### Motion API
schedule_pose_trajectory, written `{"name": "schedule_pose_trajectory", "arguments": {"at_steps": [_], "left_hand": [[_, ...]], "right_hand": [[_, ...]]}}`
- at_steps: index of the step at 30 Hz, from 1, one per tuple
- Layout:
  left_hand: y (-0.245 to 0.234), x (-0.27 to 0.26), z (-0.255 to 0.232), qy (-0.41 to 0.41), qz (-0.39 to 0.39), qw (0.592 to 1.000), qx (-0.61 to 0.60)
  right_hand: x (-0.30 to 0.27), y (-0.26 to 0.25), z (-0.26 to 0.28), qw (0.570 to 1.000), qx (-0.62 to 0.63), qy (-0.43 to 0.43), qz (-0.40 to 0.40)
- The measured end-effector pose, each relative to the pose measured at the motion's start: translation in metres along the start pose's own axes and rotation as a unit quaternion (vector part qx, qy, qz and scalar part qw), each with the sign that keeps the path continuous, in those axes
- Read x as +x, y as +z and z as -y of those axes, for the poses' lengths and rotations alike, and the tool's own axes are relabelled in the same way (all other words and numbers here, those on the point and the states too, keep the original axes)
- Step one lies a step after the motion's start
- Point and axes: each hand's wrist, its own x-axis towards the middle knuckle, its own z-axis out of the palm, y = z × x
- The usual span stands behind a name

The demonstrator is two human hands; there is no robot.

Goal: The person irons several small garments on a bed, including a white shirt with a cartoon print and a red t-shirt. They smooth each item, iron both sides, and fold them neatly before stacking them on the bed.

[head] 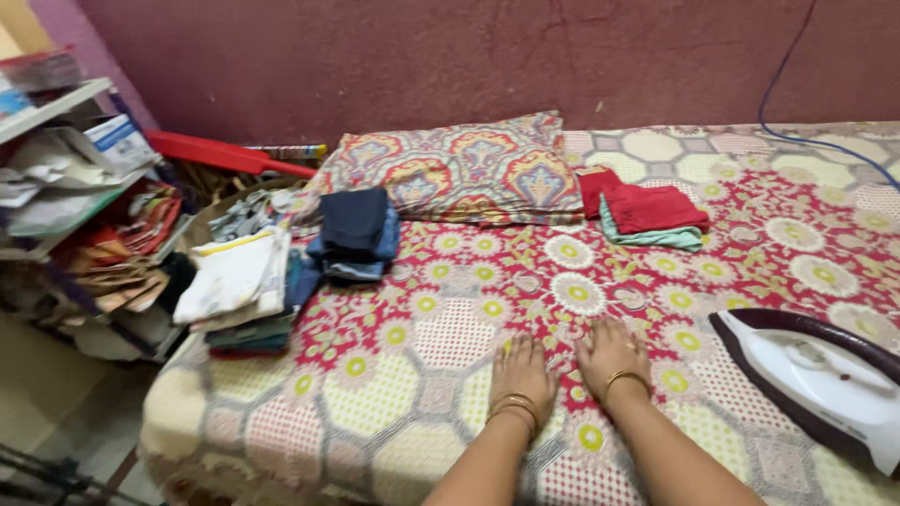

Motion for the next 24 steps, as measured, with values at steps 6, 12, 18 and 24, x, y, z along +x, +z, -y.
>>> {"name": "schedule_pose_trajectory", "arguments": {"at_steps": [6, 12, 18, 24], "left_hand": [[-0.011, 0.020, -0.014, 0.002, 0.032, 0.999, 0.044], [-0.001, 0.059, -0.010, 0.021, 0.008, 0.999, 0.045], [0.018, 0.086, 0.004, 0.060, -0.035, 0.997, 0.029], [0.027, 0.089, 0.013, 0.080, -0.063, 0.995, 0.002]], "right_hand": [[0.066, 0.018, -0.045, 0.981, 0.140, -0.010, -0.137], [0.141, 0.035, -0.055, 0.892, 0.354, -0.082, -0.267], [0.204, 0.020, -0.043, 0.967, 0.198, 0.031, -0.158], [0.236, 0.007, -0.039, 0.982, 0.142, 0.095, -0.075]]}}
